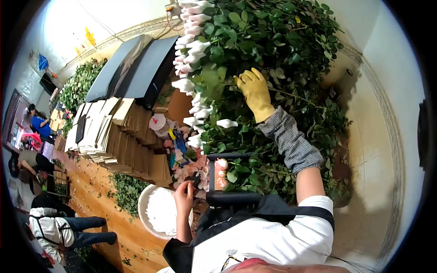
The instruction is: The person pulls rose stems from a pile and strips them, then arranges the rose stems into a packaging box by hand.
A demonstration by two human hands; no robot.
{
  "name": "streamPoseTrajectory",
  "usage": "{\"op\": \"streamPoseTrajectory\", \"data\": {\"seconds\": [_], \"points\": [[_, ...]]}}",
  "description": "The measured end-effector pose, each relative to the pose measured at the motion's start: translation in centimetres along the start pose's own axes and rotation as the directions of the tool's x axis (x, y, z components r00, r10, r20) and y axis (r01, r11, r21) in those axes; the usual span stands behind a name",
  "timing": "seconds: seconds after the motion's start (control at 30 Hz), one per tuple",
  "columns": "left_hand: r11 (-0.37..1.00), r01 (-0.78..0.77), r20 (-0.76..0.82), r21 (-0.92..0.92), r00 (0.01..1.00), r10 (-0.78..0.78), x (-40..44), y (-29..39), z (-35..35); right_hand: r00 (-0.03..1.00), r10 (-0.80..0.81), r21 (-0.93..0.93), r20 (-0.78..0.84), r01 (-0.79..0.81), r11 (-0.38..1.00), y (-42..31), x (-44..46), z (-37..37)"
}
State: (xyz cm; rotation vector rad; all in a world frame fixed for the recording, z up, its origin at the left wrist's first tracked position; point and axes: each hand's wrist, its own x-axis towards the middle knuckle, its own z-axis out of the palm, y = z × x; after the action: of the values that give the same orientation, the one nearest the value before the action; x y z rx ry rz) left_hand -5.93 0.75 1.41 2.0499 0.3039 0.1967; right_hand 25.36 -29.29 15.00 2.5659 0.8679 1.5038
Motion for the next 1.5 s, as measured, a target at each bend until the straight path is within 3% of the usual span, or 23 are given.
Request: {"op": "streamPoseTrajectory", "data": {"seconds": [0.07,0.17,0.27,0.33,0.4,0.43,0.47,0.53,0.57,0.67,0.73,0.8,0.87,0.9,0.97,1.13,1.2,1.23,1.33,1.4,1.43,1.47,1.5], "points": [[1.0,0.009,0.016,-0.029,1.0,-0.009,0.1,0.5,-0.2,0.951,0.114,0.086,0.286,-0.145,0.986,0.9,-2.0,-0.3],[0.98,-0.001,0.02,-0.2,1.0,0.005,0.8,-0.1,0.2,0.98,0.117,0.063,0.16,-0.128,0.99,1.2,-2.9,-4.7],[0.926,0.027,0.034,-0.376,0.999,-0.015,1.5,-1.0,0.9,0.942,-0.044,0.418,0.332,-0.106,0.902,0.0,-3.2,-10.2],[0.902,-0.052,0.059,-0.429,0.995,0.085,2.2,1.0,0.9,0.878,-0.081,0.45,0.472,-0.161,0.878,-1.8,-4.2,-13.1],[0.776,-0.042,0.053,-0.63,0.994,0.097,2.4,4.6,0.7,0.906,-0.202,0.651,0.372,-0.1,0.752,-3.7,-6.1,-14.8],[0.712,0.026,0.075,-0.702,0.996,0.037,2.2,6.5,0.2,0.863,-0.254,0.672,0.437,-0.125,0.73,-4.7,-6.3,-15.8],[0.797,0.159,0.168,-0.582,0.983,-0.073,2.3,7.6,-0.8,0.817,-0.316,0.697,0.482,-0.139,0.703,-5.8,-6.5,-16.8],[0.732,-0.139,-0.04,-0.667,0.988,0.152,2.5,7.1,0.3,0.794,-0.277,0.67,0.542,-0.209,0.713,-7.6,-7.9,-18.1],[0.614,-0.006,0.052,-0.789,0.996,0.076,1.9,8.5,-0.2,0.799,-0.257,0.67,0.543,-0.227,0.707,-7.9,-9.2,-17.7],[0.295,0.094,0.09,-0.951,0.996,-0.028,1.6,7.3,2.2,0.769,-0.261,0.692,0.584,-0.304,0.655,-9.1,-11.3,-17.4],[0.011,0.267,0.267,-0.964,0.963,0.027,0.0,6.0,1.4,0.771,-0.33,0.758,0.544,-0.284,0.588,-11.6,-10.7,-17.8],[0.287,0.116,0.082,-0.951,0.988,-0.129,-0.7,5.7,0.9,0.624,-0.329,0.659,0.709,-0.418,0.626,-12.8,-10.7,-18.2],[0.538,0.02,-0.021,-0.843,0.997,-0.068,-1.5,5.1,-0.2,0.706,-0.312,0.696,0.636,-0.35,0.627,-13.6,-11.1,-18.0],[0.541,0.014,-0.031,-0.841,0.997,-0.074,-2.0,4.2,-0.7,0.756,-0.284,0.724,0.59,-0.339,0.601,-14.0,-11.0,-17.8],[0.724,0.021,0.002,-0.69,1.0,-0.027,-3.0,2.7,-1.6,0.811,-0.303,0.788,0.501,-0.282,0.548,-14.6,-10.5,-17.6],[0.688,-0.015,-0.236,-0.726,0.944,-0.229,-4.5,0.5,-2.5,0.72,-0.465,0.829,0.516,-0.281,0.485,-17.4,-9.5,-18.4],[0.965,-0.156,-0.57,-0.21,0.821,0.009,-5.0,0.1,-3.8,0.781,-0.427,0.834,0.456,-0.206,0.512,-17.9,-9.8,-18.3],[0.995,-0.032,-0.588,-0.09,0.808,-0.027,-5.4,-0.7,-4.4,0.765,-0.433,0.824,0.477,-0.218,0.523,-17.9,-9.8,-18.3],[0.87,0.114,-0.588,0.479,0.778,0.222,-8.0,-1.8,-7.0,0.719,-0.469,0.817,0.512,-0.24,0.524,-17.5,-10.9,-17.4],[0.942,0.318,-0.78,0.112,0.616,-0.115,-9.7,-6.4,-9.8,0.722,-0.417,0.797,0.553,-0.313,0.516,-15.8,-11.8,-16.3],[0.897,0.414,-0.825,0.154,0.553,-0.114,-10.9,-8.7,-12.1,0.638,-0.377,0.712,0.671,-0.414,0.567,-14.8,-11.3,-16.6],[0.842,0.507,-0.867,0.183,0.488,-0.105,-11.8,-10.2,-14.1,0.704,-0.324,0.709,0.632,-0.357,0.608,-13.6,-12.3,-16.4],[0.712,0.654,-0.789,0.254,0.566,-0.238,-12.3,-10.6,-15.6,0.698,-0.276,0.671,0.661,-0.386,0.633,-13.1,-12.6,-16.5]]}}
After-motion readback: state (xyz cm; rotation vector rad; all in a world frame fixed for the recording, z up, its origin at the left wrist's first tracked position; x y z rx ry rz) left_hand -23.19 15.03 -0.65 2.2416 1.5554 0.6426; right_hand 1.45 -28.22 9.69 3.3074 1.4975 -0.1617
